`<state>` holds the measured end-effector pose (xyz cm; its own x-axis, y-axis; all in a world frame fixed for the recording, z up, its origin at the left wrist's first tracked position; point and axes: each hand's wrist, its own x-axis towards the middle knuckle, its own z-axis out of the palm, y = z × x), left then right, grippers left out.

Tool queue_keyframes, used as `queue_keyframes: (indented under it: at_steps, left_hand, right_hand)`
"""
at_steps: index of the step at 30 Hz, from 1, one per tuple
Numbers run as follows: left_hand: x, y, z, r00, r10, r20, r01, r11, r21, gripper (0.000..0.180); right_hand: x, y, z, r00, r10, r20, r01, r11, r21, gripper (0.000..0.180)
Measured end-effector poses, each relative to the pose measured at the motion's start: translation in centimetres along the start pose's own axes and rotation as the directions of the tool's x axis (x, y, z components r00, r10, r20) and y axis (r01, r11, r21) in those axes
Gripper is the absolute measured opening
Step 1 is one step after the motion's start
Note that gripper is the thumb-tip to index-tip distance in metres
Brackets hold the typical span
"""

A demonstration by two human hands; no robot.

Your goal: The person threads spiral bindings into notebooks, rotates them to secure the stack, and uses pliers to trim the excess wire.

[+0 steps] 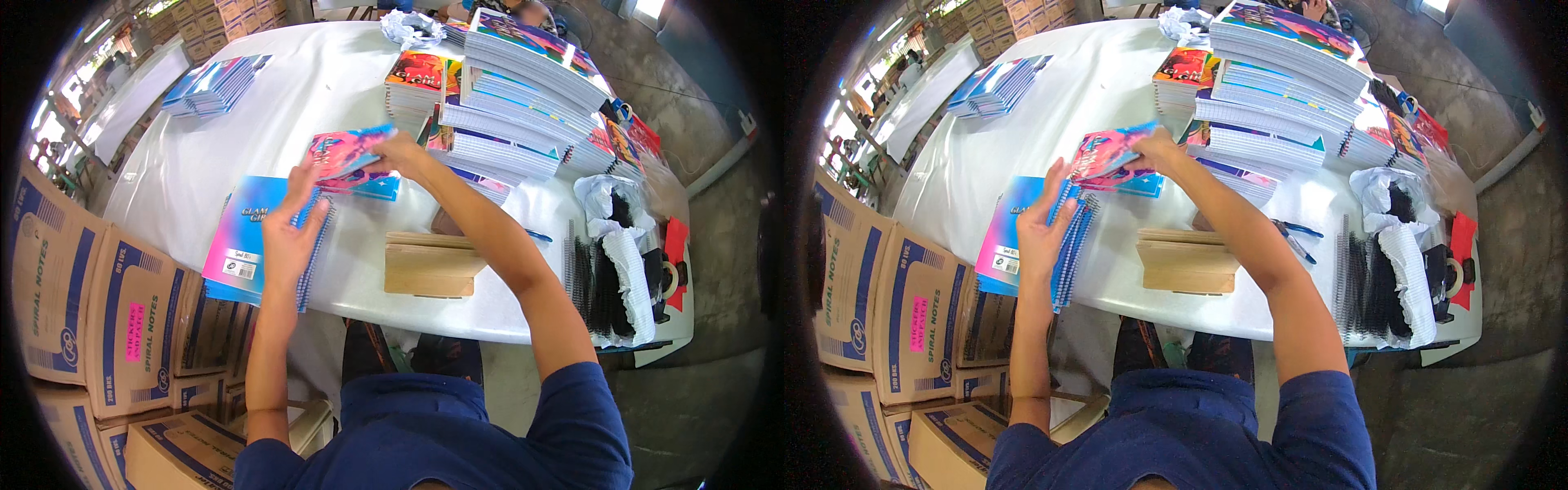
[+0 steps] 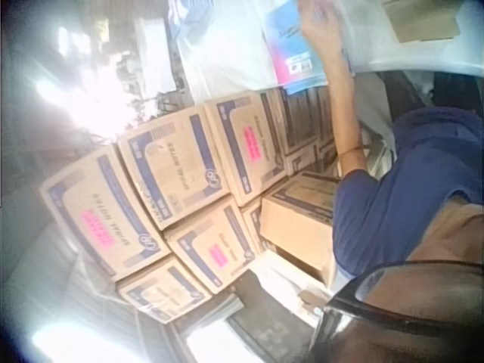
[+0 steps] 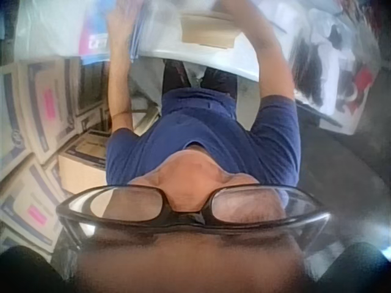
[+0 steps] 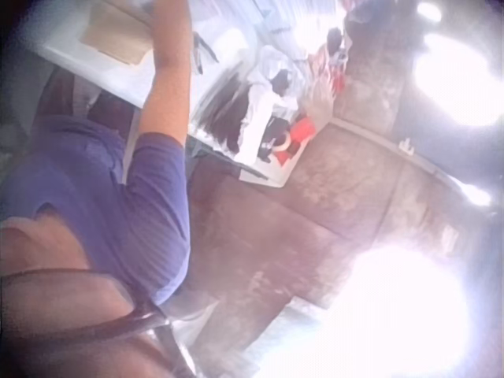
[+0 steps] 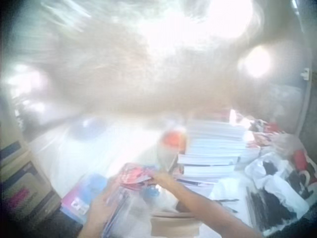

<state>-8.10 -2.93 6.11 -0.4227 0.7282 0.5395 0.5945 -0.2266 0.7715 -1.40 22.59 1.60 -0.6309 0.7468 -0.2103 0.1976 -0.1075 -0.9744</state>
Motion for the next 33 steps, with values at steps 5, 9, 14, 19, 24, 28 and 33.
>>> queue_keyframes:
  at_steps: [5, 9, 14, 19, 24, 28, 33]
  left_hand:
    - [4.0, -3.5, 0.9, 0.953, -0.214, -0.213, 0.17, 0.963, -0.208, 0.072]
    - [5.6, -3.3, 0.9, 0.93, -0.25, -0.268, 0.132, 0.91, -0.392, 0.074]
    - [3.3, -0.6, 3.4, 0.96, -0.184, 0.212, 0.28, 0.593, -0.755, 0.035]
    - [0.5, 0.7, 6.3, 0.895, -0.105, 0.433, 0.328, 0.814, -0.48, 0.028]
    - [-1.1, -0.3, 7.6, 0.868, -0.029, 0.495, 0.291, 0.839, -0.461, 0.051]
    - [-6.1, -4.1, 10.1, 0.933, -0.183, 0.31, 0.316, 0.827, -0.465, 0.085]
    - [-7.6, -7.3, 10.0, 0.978, -0.127, 0.166, 0.197, 0.822, -0.535, 0.098]
  right_hand:
    - [-1.7, -3.0, -0.5, 0.731, -0.671, 0.125, 0.64, 0.611, -0.465, 0.018]
    - [-13.9, -6.8, -3.8, 0.534, -0.827, 0.178, 0.807, 0.435, -0.399, 0.02]
    - [-23.1, -0.1, -12.6, 0.75, -0.661, -0.003, 0.645, 0.733, -0.216, 0.019]
    - [-24.5, 7.4, -15.4, 0.862, -0.493, -0.121, 0.49, 0.87, -0.05, 0.017]
    - [-24.1, 12.7, -14.7, 0.81, -0.586, -0.001, 0.525, 0.727, -0.443, 0.036]
    - [-24.9, 11.6, -12.7, 0.855, -0.519, 0.007, 0.462, 0.754, -0.467, 0.034]
    - [-23.4, 10.2, -19.0, 0.874, -0.483, 0.061, 0.448, 0.748, -0.49, 0.017]
